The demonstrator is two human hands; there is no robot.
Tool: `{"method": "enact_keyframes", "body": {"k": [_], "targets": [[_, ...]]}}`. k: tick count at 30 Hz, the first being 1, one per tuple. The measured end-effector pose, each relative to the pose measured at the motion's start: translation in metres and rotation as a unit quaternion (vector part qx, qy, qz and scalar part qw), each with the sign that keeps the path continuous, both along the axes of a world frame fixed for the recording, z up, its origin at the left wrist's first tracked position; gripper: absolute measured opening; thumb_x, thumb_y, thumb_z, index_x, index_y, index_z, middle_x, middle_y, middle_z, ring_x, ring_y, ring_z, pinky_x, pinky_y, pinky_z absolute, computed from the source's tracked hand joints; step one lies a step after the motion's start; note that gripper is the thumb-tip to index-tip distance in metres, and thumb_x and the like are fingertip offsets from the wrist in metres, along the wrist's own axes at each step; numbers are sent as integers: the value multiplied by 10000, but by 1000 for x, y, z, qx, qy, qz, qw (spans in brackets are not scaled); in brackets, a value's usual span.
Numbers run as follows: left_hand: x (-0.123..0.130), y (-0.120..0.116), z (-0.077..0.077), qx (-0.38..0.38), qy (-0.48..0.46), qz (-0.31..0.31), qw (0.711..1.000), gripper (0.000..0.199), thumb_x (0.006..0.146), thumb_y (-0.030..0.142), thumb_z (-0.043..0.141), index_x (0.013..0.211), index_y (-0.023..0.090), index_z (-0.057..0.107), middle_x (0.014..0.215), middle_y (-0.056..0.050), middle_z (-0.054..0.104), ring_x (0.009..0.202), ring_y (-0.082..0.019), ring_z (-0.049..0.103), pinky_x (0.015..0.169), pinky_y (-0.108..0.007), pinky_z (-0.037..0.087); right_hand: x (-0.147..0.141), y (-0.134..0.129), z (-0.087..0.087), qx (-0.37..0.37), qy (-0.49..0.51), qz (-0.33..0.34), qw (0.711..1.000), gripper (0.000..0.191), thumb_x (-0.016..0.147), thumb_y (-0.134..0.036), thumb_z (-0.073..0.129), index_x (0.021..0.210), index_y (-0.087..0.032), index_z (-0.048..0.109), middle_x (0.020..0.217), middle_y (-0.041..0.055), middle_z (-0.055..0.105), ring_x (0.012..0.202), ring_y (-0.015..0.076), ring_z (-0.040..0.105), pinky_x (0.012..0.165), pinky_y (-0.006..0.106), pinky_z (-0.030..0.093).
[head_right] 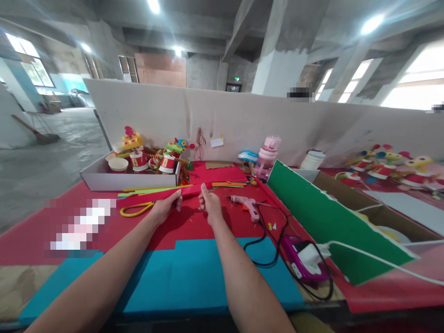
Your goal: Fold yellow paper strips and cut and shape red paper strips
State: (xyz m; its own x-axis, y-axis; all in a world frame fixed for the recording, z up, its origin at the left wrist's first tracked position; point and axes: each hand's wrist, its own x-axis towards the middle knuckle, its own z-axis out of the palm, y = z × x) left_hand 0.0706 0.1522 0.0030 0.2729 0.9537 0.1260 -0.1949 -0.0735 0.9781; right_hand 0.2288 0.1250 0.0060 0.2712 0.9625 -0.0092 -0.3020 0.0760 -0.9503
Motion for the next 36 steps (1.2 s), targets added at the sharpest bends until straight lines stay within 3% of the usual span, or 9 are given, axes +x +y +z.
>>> {"method": "enact_keyframes", "body": {"k": [3,6,10,12,17,24,26,31,36], "targets": [[5,-2,2,92,63,48,993,452,836,574,500,616,183,564,521,14,529,436,-103,465,497,-255,396,-9,-1,-1,41,49,101,993,425,642,-589,726,737,-196,594,640,-18,649,525,103,576,511,222,470],[11,-8,3,176,112,60,976,388,846,505,518,626,194,593,592,-19,598,539,-145,545,569,-270,446,-17,0,-3,74,82,154,982,403,655,-558,737,739,-198,575,712,10,686,707,153,647,612,245,494],[12,-10,3,266,132,-25,955,201,761,355,635,872,197,689,914,-70,701,858,-218,632,788,-310,494,-8,0,2,108,140,129,976,355,697,-521,730,787,-210,584,712,2,686,759,165,658,644,254,499],[10,-7,4,251,111,-65,959,264,741,344,653,951,186,676,919,-71,695,841,-207,634,766,-306,504,1,-3,7,112,146,139,973,325,692,-475,754,766,-209,582,656,-21,656,677,148,647,641,257,509],[2,-3,10,65,12,-40,997,431,813,550,547,923,143,636,709,-16,607,520,-91,517,480,-209,421,5,-14,9,44,10,270,962,272,720,-403,737,798,-175,609,508,-57,570,446,109,545,595,304,533],[-1,-3,13,42,24,6,999,394,626,498,750,605,134,601,489,38,492,452,-59,397,460,-191,317,-11,-17,1,15,-120,295,948,332,672,-425,750,806,-137,653,572,-19,630,465,113,562,482,229,453],[-1,-3,13,32,19,15,999,383,604,484,762,583,132,611,480,35,492,454,-61,392,466,-198,305,-11,-16,1,12,-102,280,954,338,687,-457,737,806,-151,656,600,-15,645,485,110,568,500,225,456],[4,-8,12,37,37,20,998,357,611,476,753,600,137,642,469,40,478,431,-61,365,449,-208,262,-8,-5,0,37,19,91,995,390,647,-530,734,821,-185,683,689,-14,666,525,84,548,538,210,460],[9,-12,10,55,82,17,995,366,622,484,732,575,142,611,463,37,481,412,-60,356,429,-207,248,-7,-2,-1,31,35,75,996,400,549,-521,794,634,-157,651,564,-37,586,473,57,469,479,181,400]]}}
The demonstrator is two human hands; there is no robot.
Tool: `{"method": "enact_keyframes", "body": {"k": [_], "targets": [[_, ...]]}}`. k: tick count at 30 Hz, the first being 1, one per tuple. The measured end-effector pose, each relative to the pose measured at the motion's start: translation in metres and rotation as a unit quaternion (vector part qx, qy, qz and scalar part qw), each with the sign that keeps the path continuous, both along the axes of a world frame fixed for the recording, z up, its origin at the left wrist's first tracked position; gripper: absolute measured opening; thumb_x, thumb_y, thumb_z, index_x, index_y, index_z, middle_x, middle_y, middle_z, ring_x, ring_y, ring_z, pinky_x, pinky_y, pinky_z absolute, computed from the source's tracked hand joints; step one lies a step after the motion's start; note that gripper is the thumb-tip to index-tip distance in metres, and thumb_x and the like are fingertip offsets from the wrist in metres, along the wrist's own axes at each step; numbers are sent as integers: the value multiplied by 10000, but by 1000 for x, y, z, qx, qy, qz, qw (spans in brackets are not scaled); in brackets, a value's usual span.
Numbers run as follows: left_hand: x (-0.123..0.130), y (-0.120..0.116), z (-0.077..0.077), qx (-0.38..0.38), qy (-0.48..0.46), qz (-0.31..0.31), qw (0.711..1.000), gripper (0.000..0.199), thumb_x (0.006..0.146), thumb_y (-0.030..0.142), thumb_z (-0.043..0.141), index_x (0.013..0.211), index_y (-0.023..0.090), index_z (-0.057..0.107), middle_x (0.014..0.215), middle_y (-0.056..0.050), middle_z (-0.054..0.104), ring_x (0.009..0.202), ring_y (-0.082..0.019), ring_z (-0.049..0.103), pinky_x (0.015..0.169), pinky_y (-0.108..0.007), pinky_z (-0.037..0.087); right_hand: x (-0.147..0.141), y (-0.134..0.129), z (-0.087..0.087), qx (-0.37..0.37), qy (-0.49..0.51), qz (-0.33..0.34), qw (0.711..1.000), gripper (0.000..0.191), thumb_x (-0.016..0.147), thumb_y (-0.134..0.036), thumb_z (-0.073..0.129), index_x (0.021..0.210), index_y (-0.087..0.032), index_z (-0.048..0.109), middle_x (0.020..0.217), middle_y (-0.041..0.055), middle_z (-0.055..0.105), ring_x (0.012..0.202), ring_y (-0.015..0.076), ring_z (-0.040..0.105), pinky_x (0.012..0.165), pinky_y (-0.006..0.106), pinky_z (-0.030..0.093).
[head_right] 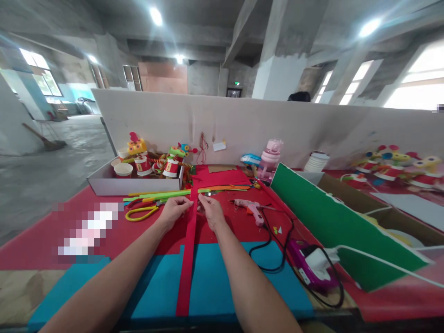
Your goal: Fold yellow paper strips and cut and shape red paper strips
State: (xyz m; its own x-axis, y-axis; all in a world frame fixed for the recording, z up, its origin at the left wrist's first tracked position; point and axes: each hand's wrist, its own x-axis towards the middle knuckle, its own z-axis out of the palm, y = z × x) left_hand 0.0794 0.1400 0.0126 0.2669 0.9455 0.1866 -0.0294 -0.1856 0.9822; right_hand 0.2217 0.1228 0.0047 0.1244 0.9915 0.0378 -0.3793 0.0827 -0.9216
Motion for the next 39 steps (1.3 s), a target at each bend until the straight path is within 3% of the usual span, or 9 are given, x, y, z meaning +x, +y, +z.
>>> {"method": "enact_keyframes", "body": {"k": [6,12,16,21,25,29,32,39], "targets": [[1,0,-2,8,20,-18,1000,369,649,472,719,552,150,567,456,49,443,393,-56,353,410,-200,255,-2,-4,1,-31,-4,4,999,423,500,-526,814,612,-162,629,499,-53,554,449,68,453,468,198,400],[0,0,-3,-8,18,-41,999,376,631,483,740,593,146,579,468,49,461,396,-57,379,401,-193,287,0,2,-7,1,-40,-22,999,362,565,-488,786,609,-156,647,469,-68,505,445,62,418,454,191,335],[0,1,-3,-33,-33,-62,997,378,652,499,732,678,151,588,535,36,514,435,-64,429,408,-183,339,-1,0,-5,2,-95,-69,993,300,610,-453,750,660,-163,689,475,-69,504,444,73,426,455,196,341],[0,5,-4,-56,-91,-29,994,387,655,495,744,701,147,581,521,45,515,402,-51,415,402,-186,333,-3,-3,-3,49,-192,-66,978,283,686,-453,677,665,-173,704,527,-45,573,490,98,474,489,209,357],[-1,8,-8,-60,-106,-6,993,375,621,461,776,652,146,576,444,62,480,383,-52,404,402,-185,303,-8,-4,-7,67,-209,-16,975,286,711,-458,672,680,-174,687,616,-26,638,581,117,544,567,212,420],[-2,8,-8,-60,-119,46,990,376,593,453,786,599,147,568,426,56,489,363,-55,396,383,-194,271,-15,-8,-7,-4,-78,96,992,359,792,-534,598,782,-179,649,677,6,667,555,124,582,564,238,483],[-3,6,-6,-66,-116,48,990,373,599,459,775,584,151,565,419,58,482,335,-57,382,368,-205,249,-17,-12,-3,-71,-4,186,980,417,874,-555,494,810,-164,621,661,36,659,492,127,576,541,272,513],[-5,7,-7,-64,-90,55,992,354,591,444,779,582,148,585,443,42,497,378,-73,442,404,-205,281,-16,-15,-3,-104,39,211,971,311,893,-465,534,845,-165,597,612,-21,586,422,69,457,468,217,494]]}}
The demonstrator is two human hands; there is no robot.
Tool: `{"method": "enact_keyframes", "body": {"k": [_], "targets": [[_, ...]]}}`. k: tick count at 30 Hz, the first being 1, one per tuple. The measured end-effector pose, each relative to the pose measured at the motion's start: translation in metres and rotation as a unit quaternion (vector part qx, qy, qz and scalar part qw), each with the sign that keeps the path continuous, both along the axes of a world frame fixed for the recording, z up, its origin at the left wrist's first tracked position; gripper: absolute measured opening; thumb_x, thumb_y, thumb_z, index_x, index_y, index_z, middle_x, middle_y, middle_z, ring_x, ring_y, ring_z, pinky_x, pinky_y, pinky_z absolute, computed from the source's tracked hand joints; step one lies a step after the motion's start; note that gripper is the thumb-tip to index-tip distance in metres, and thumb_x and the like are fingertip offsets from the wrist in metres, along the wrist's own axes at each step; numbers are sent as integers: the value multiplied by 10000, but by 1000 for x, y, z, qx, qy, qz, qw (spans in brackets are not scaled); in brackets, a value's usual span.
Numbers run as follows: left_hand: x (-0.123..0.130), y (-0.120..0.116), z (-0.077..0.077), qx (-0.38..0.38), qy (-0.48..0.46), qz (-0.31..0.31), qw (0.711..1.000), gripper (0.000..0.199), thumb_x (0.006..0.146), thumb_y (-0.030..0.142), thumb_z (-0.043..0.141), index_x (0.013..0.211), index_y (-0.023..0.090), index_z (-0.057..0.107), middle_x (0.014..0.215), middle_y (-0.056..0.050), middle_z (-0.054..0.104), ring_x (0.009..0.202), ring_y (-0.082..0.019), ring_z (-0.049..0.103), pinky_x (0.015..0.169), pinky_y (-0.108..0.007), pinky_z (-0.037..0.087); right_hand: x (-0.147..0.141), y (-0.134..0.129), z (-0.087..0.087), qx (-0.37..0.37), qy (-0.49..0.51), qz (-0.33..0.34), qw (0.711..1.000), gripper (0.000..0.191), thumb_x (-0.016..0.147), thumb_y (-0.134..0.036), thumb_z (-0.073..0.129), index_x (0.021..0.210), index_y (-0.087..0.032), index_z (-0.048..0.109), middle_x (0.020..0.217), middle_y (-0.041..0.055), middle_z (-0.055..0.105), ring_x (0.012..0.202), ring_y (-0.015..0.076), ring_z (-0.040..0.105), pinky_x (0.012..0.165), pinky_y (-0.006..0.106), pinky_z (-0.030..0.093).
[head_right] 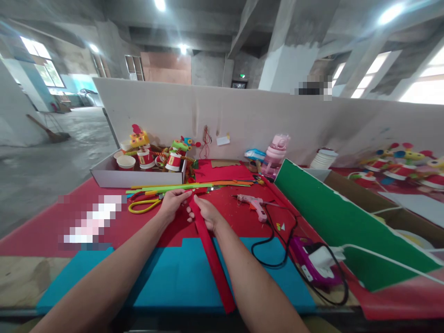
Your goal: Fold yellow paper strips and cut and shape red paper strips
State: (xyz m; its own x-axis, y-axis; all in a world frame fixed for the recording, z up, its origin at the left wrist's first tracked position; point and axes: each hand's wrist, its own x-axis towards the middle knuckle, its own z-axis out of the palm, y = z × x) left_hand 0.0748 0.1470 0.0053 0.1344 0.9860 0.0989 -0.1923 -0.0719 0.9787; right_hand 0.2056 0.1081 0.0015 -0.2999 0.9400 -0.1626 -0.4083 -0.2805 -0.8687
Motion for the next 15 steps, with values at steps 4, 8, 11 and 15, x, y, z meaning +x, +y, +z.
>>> {"method": "enact_keyframes", "body": {"k": [4,8,11,15], "targets": [[1,0,0,-1,-29,-21,999,365,573,418,796,545,153,548,420,59,445,378,-63,415,403,-201,268,-2,0,-3,42,-34,-7,998,312,855,-470,578,825,-161,600,570,-41,555,383,57,409,390,186,426],[0,1,2,-11,-45,-30,998,386,569,415,804,524,154,522,408,63,428,371,-58,408,403,-202,276,-5,-1,-4,94,-122,-36,987,391,805,-546,597,735,-163,566,528,-34,573,366,84,486,404,220,459],[-3,2,4,-28,-41,-76,996,348,582,424,800,600,143,595,426,52,472,370,-60,422,404,-201,289,-5,-2,-3,121,-155,-33,980,425,800,-580,580,742,-159,566,526,-22,594,384,105,548,414,215,456],[-6,2,6,-16,-22,-99,995,368,565,437,809,681,118,667,451,24,539,355,-60,427,381,-201,272,-6,-2,-3,125,-154,-19,980,433,799,-587,577,731,-160,566,511,-35,580,353,83,501,432,228,480]]}}
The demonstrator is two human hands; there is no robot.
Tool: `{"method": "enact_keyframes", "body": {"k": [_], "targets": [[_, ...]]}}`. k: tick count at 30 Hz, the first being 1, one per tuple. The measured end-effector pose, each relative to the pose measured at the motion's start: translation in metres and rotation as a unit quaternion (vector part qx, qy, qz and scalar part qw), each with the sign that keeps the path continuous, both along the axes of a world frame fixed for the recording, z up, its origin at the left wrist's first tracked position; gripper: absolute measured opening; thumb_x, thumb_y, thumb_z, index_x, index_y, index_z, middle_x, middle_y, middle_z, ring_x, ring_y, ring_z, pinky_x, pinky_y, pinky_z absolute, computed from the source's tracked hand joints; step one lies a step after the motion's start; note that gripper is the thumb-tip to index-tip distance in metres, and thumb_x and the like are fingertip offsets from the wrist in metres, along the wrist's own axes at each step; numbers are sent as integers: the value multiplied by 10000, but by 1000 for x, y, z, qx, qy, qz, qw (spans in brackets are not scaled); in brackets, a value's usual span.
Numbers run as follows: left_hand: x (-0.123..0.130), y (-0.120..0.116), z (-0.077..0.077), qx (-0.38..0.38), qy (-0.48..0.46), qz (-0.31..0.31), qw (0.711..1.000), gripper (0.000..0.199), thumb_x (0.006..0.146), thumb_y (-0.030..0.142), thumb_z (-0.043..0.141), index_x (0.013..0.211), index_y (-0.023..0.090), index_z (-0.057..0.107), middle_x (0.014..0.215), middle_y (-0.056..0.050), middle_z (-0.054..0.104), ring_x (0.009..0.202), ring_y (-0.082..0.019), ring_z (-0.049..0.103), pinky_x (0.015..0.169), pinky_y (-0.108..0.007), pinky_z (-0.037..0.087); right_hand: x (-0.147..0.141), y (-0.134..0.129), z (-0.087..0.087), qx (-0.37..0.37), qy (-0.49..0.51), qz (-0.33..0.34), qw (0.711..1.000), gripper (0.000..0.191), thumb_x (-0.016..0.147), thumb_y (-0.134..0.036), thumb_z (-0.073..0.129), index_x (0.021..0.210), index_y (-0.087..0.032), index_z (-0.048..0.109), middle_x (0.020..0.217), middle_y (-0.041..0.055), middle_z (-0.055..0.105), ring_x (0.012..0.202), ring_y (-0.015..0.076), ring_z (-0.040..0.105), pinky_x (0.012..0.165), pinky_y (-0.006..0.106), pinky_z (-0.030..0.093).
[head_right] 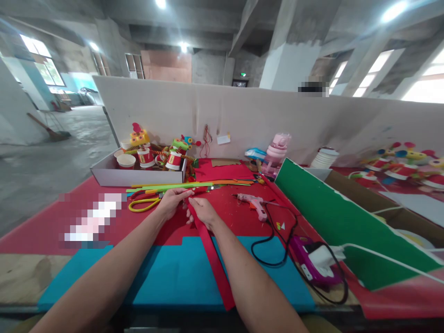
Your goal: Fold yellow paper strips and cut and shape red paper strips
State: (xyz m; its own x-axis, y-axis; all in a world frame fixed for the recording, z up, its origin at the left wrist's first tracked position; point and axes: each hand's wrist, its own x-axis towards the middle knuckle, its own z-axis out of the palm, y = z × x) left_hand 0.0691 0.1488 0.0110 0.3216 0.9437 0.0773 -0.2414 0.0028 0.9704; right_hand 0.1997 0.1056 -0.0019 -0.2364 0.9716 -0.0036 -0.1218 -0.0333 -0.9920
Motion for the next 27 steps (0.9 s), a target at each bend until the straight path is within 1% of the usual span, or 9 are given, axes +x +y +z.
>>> {"method": "enact_keyframes", "body": {"k": [3,6,9,13,16,18,20,23,27], "targets": [[0,0,0,13,0,32,999,383,593,477,780,653,120,657,393,31,504,313,-67,405,348,-205,250,-1,-1,-1,-6,1,14,1000,443,787,-598,588,700,-166,545,476,-48,558,346,83,491,466,251,507],[0,1,0,7,-24,64,998,392,610,502,759,635,130,636,362,43,472,283,-70,366,320,-209,233,-2,-1,-3,-5,-17,31,999,454,787,-596,595,671,-162,534,449,-32,563,404,118,576,496,243,503],[-1,3,0,-3,-53,88,995,399,606,506,762,644,132,630,366,53,461,292,-62,356,324,-201,235,-1,0,-3,-17,4,48,999,401,791,-538,631,717,-151,554,542,1,635,485,136,637,515,232,503],[0,2,0,-12,-42,42,998,431,611,522,765,728,120,664,440,42,509,350,-50,390,361,-184,258,0,3,-4,-24,28,19,999,303,840,-432,616,746,-150,559,591,6,657,491,134,645,512,227,506],[1,1,-1,-9,-8,31,999,413,549,471,818,654,107,654,449,29,515,377,-47,397,372,-182,254,0,4,-3,-23,26,-4,999,286,876,-375,593,715,-140,561,575,14,652,490,124,641,528,213,507],[1,1,-1,-5,3,59,998,402,531,456,827,595,108,637,432,23,509,381,-52,399,375,-188,256,0,4,-1,-52,67,-1,996,318,907,-394,549,724,-136,573,590,20,653,496,118,632,573,238,536],[0,1,0,-1,3,90,996,389,535,446,824,578,108,635,450,5,540,394,-58,418,387,-195,279,0,3,4,-112,129,18,985,396,959,-434,431,752,-134,587,612,26,649,510,114,623,635,284,565],[0,0,3,-2,-7,103,995,378,537,430,822,561,109,623,467,-6,566,393,-58,432,396,-199,303,3,1,9,-184,175,35,967,467,1004,-404,290,795,-123,598,625,29,634,505,104,601,673,319,582],[0,1,2,-20,-29,79,996,387,555,442,813,579,115,606,455,7,551,368,-60,433,376,-195,291,3,-1,10,-188,172,51,966,374,997,-365,350,870,-122,605,650,11,620,469,81,558,681,334,591]]}}
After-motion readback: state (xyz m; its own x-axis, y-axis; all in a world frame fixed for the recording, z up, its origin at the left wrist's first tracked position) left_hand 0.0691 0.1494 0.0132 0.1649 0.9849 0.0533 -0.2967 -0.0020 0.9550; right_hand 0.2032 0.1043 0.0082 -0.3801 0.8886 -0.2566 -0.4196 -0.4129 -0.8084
